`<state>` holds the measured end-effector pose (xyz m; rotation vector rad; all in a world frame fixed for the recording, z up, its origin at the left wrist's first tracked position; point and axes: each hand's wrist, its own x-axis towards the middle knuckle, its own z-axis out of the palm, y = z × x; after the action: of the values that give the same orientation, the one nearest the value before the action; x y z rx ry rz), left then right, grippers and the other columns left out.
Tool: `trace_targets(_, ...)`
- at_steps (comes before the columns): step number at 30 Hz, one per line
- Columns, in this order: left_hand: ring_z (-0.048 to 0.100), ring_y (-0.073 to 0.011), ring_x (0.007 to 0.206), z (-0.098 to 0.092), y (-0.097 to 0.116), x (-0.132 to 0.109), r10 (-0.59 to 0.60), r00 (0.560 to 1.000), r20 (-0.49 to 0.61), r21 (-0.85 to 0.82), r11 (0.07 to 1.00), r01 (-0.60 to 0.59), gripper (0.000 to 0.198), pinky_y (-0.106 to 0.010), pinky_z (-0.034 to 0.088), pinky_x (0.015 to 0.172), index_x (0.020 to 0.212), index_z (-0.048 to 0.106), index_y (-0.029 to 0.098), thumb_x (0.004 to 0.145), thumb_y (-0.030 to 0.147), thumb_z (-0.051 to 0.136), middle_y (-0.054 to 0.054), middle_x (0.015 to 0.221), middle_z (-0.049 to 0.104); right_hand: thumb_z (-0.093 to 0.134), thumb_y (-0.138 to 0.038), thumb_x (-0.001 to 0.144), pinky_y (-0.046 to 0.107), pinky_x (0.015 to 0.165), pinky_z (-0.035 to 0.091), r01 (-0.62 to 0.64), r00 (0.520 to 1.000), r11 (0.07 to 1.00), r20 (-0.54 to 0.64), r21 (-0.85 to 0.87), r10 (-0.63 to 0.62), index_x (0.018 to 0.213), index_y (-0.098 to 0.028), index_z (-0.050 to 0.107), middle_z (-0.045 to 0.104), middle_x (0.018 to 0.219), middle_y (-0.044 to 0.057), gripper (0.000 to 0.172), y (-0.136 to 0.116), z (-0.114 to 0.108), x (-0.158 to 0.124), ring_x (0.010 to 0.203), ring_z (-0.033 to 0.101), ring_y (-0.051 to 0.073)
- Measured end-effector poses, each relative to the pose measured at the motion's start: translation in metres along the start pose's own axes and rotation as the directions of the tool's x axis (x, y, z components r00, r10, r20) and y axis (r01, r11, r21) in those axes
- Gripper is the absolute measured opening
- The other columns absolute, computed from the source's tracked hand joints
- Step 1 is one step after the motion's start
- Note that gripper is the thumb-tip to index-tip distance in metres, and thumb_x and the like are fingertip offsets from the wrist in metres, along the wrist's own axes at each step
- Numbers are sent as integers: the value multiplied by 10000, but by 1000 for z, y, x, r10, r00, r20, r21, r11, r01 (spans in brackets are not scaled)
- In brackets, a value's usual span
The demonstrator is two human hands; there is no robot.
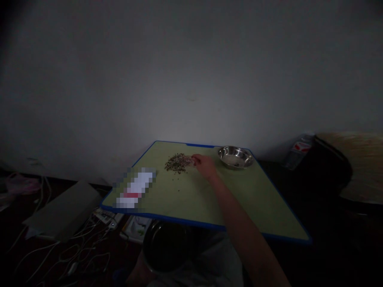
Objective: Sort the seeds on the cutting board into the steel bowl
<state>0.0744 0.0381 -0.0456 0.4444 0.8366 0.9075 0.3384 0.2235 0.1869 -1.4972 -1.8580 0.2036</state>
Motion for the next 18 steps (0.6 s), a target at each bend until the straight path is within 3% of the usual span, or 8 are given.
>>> trace_targets(3, 324, -406, 1485, 0, 1, 1, -83, 996, 8, -25, 996, 84, 752, -529, 209, 1197, 1147, 729, 283, 534, 718, 737, -173, 1258, 724, 501, -230, 934, 296, 759, 514, 29, 999, 999, 19, -36, -28, 1027, -220, 780, 780, 795, 33, 295, 2, 2, -1, 774, 719, 204)
trace_targets(8, 317, -393, 1491, 10, 7, 0, -58, 997, -46, -41, 998, 56, 848, -512, 236, 1192, 1283, 659, 317, 552, 745, 702, -112, 1360, 678, 503, -218, 940, 298, 775, 516, 36, 998, 995, 53, -89, -32, 1119, -222, 775, 792, 869, 53, 326, -2, 8, -2, 820, 728, 217)
trace_targets(11, 320, -387, 1491, 12, 8, 1, -58, 997, -57, -47, 997, 55, 832, -505, 249, 1191, 1267, 675, 312, 552, 737, 709, -117, 1355, 681, 497, -200, 939, 305, 795, 520, 42, 996, 996, 77, -82, -36, 1148, -199, 767, 793, 918, 77, 342, -3, 11, -3, 840, 730, 219)
trace_targets(15, 349, -422, 1470, 8, 7, 2, -61, 995, -84, -61, 997, 56, 804, -532, 247, 1195, 1132, 748, 267, 508, 773, 712, -169, 1199, 748, 496, -218, 950, 322, 815, 529, 44, 996, 998, 75, -42, -41, 1164, -182, 755, 795, 921, 82, 339, -5, 16, -4, 834, 732, 214)
trace_targets(18, 421, -405, 1432, 12, 10, -1, -89, 993, -76, -102, 991, 82, 743, -519, 249, 1206, 1130, 751, 276, 556, 745, 713, -147, 1077, 790, 502, -228, 952, 330, 830, 535, 42, 999, 999, 28, -29, -41, 1155, -202, 757, 797, 910, 71, 327, -8, 18, -5, 841, 738, 214)
